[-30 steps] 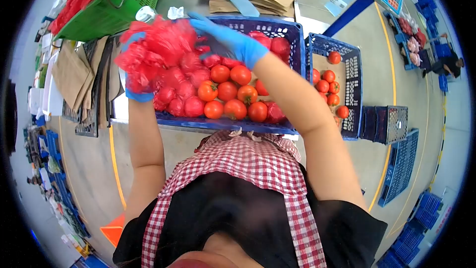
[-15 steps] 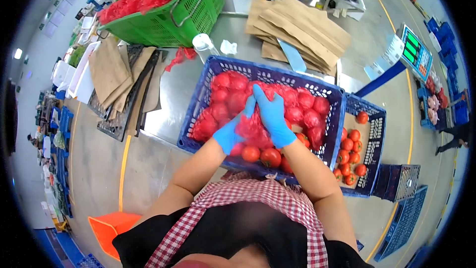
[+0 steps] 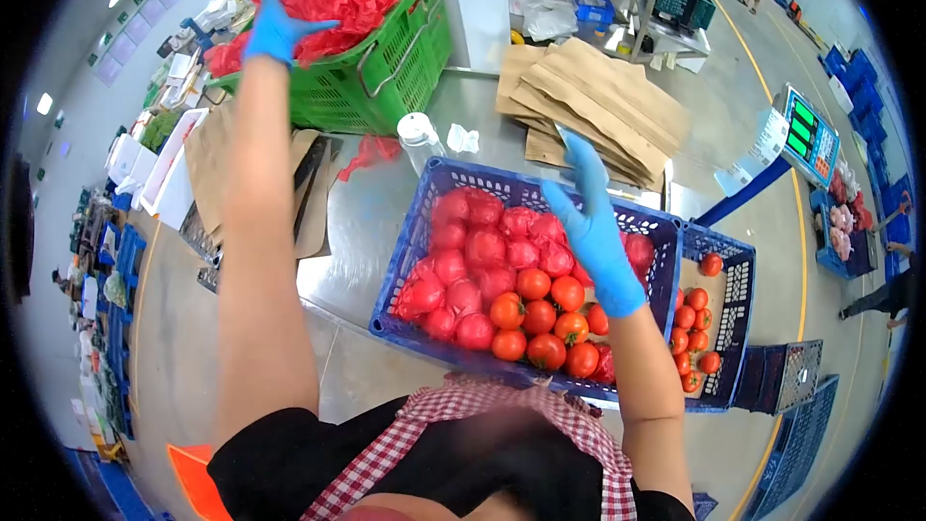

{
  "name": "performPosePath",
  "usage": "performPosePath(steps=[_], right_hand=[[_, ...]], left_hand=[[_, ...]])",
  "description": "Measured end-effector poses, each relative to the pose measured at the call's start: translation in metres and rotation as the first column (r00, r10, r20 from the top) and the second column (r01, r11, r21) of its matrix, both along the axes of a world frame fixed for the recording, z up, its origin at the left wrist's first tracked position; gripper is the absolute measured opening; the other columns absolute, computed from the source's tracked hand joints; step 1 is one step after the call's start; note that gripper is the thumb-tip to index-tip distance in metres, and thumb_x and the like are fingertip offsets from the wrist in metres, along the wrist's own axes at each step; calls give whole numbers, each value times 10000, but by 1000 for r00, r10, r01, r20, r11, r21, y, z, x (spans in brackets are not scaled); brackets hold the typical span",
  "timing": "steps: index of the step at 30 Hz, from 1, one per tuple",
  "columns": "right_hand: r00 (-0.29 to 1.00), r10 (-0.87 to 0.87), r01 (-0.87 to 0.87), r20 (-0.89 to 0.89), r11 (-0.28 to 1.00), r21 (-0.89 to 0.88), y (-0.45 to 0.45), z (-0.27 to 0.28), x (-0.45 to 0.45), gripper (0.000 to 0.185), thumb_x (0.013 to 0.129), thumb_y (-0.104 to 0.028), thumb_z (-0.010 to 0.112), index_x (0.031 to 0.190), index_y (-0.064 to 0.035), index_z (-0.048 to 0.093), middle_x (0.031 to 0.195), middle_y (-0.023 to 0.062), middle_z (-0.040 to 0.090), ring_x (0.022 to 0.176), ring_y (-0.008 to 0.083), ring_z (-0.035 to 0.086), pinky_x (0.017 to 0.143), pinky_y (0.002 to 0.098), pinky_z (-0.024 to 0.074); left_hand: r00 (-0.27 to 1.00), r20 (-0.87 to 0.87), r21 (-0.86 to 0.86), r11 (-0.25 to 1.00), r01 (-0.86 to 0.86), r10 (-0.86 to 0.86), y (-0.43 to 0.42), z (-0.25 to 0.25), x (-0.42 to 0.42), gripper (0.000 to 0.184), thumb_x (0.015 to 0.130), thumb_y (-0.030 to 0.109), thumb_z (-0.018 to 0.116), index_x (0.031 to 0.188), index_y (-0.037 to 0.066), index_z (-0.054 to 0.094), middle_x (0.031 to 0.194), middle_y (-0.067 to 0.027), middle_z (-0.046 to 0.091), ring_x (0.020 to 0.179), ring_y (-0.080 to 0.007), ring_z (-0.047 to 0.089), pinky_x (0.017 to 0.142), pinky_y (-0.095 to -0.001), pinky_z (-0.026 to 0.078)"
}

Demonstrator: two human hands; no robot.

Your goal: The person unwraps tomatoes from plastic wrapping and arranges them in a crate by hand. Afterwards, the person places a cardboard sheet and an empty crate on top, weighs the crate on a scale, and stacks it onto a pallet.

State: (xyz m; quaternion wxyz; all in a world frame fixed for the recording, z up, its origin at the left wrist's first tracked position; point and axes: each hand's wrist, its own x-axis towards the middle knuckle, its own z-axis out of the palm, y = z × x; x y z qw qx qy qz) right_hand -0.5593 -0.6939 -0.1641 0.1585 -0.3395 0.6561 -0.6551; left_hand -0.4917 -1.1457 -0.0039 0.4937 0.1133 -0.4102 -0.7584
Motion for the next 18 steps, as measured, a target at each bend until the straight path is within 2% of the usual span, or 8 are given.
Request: performPosePath(steps=[3,7,9,12,13,14,15,18], right_hand=[[988,-19,-3,155,990,144,40,-76,-4,503,833,-253,650,1273,-64,497,1123,65,572,978,179,550,868,310,440],[978,-208,163,27,831,532,112,-139,-3,524,755,-251,686,1218,-51,544,1035,151,621,940,261,602,838,327,468],[992,9,80,-127,731,678,124,-132,9,624,694,-227,694,1266,-75,496,1152,224,545,1029,354,557,860,384,464],[842,341,90,-419,676,731,128,-161,16,682,677,-213,675,1310,-106,446,1217,236,482,1070,390,515,867,429,460],[777,408,125,-480,647,752,127,-167,16,705,670,-212,670,1325,-119,427,1232,240,461,1079,398,503,866,443,460],[883,348,54,-314,590,806,121,-161,19,724,661,-234,661,1332,-122,414,1184,241,482,1057,395,517,862,437,458],[941,300,-31,-158,539,841,116,-164,20,779,670,-301,655,1374,-151,355,1172,237,493,1052,407,517,869,470,437],[912,311,73,-267,519,852,102,-175,31,811,721,-408,620,1421,-213,260,1128,260,503,1004,432,531,871,533,396]], left_hand=[[922,169,-287,912,-292,349,-65,10,-2,524,821,241,562,1267,-6,439,1179,-139,557,1038,-276,552,835,-419,483],[860,464,-748,615,251,214,133,-101,-11,475,778,113,612,1220,-23,503,1174,-173,567,1021,-233,562,894,-333,450],[476,878,-454,396,798,46,226,-199,14,572,789,255,680,1262,5,479,1257,-161,515,1143,-243,496,973,-344,390],[407,913,-403,98,910,-26,326,-283,52,672,757,358,712,1294,48,453,1257,-166,508,1165,-306,489,972,-363,399],[241,962,-242,-12,970,130,348,-283,57,740,716,448,714,1304,88,445,1245,-202,483,1105,-368,509,902,-414,449],[358,875,-355,-71,932,327,362,-308,69,820,673,500,716,1337,134,404,1247,-222,438,1012,-393,528,789,-445,495],[294,835,-287,-89,954,465,376,-313,67,871,662,490,721,1376,166,342,1262,-232,389,955,-387,527,716,-439,511],[234,720,-285,-30,958,653,408,-316,64,916,649,487,725,1400,186,295,1259,-240,377,952,-376,510,692,-414,519]])
